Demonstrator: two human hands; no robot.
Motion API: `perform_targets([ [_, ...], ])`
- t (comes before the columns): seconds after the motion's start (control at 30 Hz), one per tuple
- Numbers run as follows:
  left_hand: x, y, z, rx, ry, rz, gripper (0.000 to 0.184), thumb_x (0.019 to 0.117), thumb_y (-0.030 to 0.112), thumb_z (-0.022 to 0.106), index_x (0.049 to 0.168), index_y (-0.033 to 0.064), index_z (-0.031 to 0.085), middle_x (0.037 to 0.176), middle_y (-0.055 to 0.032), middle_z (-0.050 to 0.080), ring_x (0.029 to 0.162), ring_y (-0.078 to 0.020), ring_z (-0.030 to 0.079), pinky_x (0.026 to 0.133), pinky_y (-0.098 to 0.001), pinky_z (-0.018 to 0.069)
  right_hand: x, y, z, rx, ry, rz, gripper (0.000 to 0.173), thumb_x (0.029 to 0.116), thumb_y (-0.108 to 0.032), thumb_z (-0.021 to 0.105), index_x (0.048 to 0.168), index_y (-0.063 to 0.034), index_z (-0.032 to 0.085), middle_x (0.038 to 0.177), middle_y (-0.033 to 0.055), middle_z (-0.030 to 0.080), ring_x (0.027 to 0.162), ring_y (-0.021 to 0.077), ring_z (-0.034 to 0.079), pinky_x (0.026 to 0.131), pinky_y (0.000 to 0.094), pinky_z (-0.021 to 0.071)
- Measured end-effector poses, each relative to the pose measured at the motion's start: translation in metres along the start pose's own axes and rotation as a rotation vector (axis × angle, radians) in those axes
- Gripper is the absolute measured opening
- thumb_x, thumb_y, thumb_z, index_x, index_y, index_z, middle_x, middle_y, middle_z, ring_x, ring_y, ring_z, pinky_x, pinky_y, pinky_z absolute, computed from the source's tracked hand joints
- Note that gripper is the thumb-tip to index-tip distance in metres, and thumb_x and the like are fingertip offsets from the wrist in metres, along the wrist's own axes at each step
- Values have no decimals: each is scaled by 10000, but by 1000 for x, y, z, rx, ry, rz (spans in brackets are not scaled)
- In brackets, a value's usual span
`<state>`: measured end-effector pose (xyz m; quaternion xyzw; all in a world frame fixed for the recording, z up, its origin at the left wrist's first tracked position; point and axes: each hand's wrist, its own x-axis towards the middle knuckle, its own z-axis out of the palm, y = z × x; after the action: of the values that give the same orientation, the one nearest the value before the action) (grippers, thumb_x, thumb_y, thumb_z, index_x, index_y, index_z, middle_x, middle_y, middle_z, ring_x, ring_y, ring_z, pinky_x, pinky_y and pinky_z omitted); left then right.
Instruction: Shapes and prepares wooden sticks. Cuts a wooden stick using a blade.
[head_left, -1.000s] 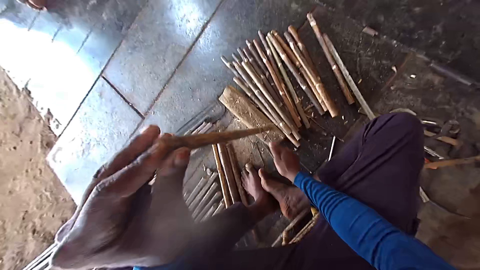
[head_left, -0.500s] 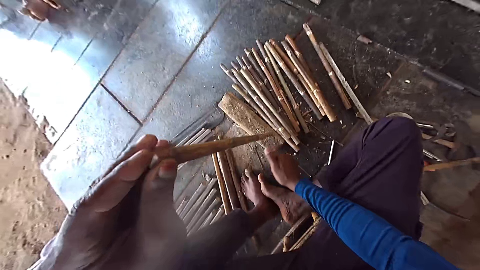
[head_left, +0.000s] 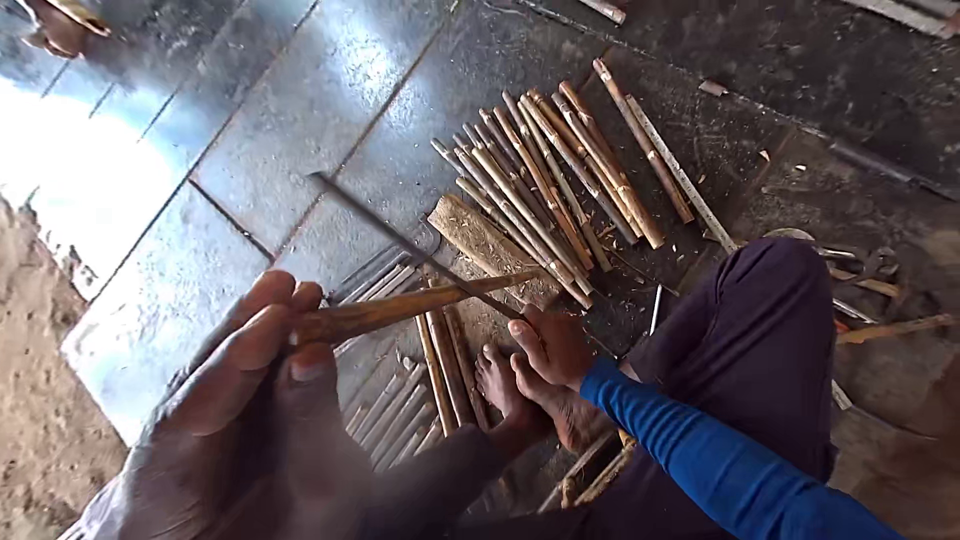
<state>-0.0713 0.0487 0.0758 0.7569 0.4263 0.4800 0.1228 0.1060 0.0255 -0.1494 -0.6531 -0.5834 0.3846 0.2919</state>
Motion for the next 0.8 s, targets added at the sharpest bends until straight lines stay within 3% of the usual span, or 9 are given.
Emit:
perform_targets([
  [0.1, -1, 8, 0, 23, -17, -7, 272, 989, -12, 592, 1252, -26, 660, 1318, -176, 677, 1223, -381, 658, 1016, -525, 585, -5, 14, 8, 66, -75, 206, 813, 1049, -675, 140, 916, -101, 700, 794, 131, 692, 820, 330, 712, 704, 612, 555],
  [0.17, 6, 19, 15, 81, 110, -86, 110, 948, 6, 666, 1051, 24, 701, 1084, -79, 746, 1046, -272, 734, 899, -423, 627, 1, 0, -2, 56, -49, 120, 763, 1056, -653, 153, 958, -130, 700, 762, 100, 681, 782, 300, 704, 681, 581, 555],
  [0.23, -3, 8, 6, 40, 84, -24, 148, 936, -8, 692, 1082, 12, 700, 1145, -115, 744, 1096, -340, 721, 963, -520, 612, -2, -4, -2, -5, -64, 47, 747, 1050, -655, 140, 986, -136, 672, 740, 84, 672, 750, 291, 707, 640, 560, 559],
  [0.33, -1, -3, 1, -78, 77, 5, 251, 934, 5, 711, 1176, 13, 645, 1223, -150, 715, 1115, -384, 707, 968, -559, 604, -1, 11, 5, 30, -75, 246, 849, 1030, -708, 118, 870, -97, 685, 778, 136, 685, 804, 339, 711, 685, 614, 549],
  [0.43, -4, -4, 4, -117, 78, -30, 243, 932, 35, 721, 1168, 20, 669, 1333, -177, 652, 1145, -417, 687, 972, -580, 610, 2, -3, -5, -22, -41, 47, 719, 1057, -628, 148, 949, -126, 652, 726, 84, 655, 735, 280, 697, 633, 533, 552],
  [0.53, -5, -7, -2, -76, 77, 25, 209, 927, 26, 721, 1127, -34, 707, 1243, -183, 662, 1090, -366, 695, 927, -513, 625, -5, 12, 6, 84, -94, 228, 817, 1053, -667, 134, 928, -94, 702, 810, 144, 698, 840, 340, 716, 725, 617, 559],
  [0.6, 1, -7, -2, -35, 73, 8, 162, 924, 5, 707, 1081, -36, 712, 1146, -143, 660, 1027, -279, 687, 887, -425, 621, -1, 3, -1, 91, -39, 110, 776, 1057, -644, 131, 921, -122, 689, 760, 105, 676, 786, 301, 703, 683, 580, 560],
  [0.67, -5, -9, -2, -33, 86, 11, 155, 915, 5, 714, 1067, -26, 716, 1117, -140, 675, 1002, -282, 697, 866, -430, 625, -2, -1, -1, 30, -11, -9, 740, 1054, -641, 130, 928, -133, 654, 699, 75, 643, 700, 271, 689, 596, 531, 543],
  [0.8, -4, -7, -6, -22, 66, -3, 167, 926, -7, 698, 1088, -46, 706, 1142, -164, 684, 1028, -308, 706, 890, -458, 630, -2, 9, 0, 75, -53, 193, 809, 1040, -684, 125, 887, -113, 678, 764, 110, 669, 779, 309, 695, 680, 587, 550],
])
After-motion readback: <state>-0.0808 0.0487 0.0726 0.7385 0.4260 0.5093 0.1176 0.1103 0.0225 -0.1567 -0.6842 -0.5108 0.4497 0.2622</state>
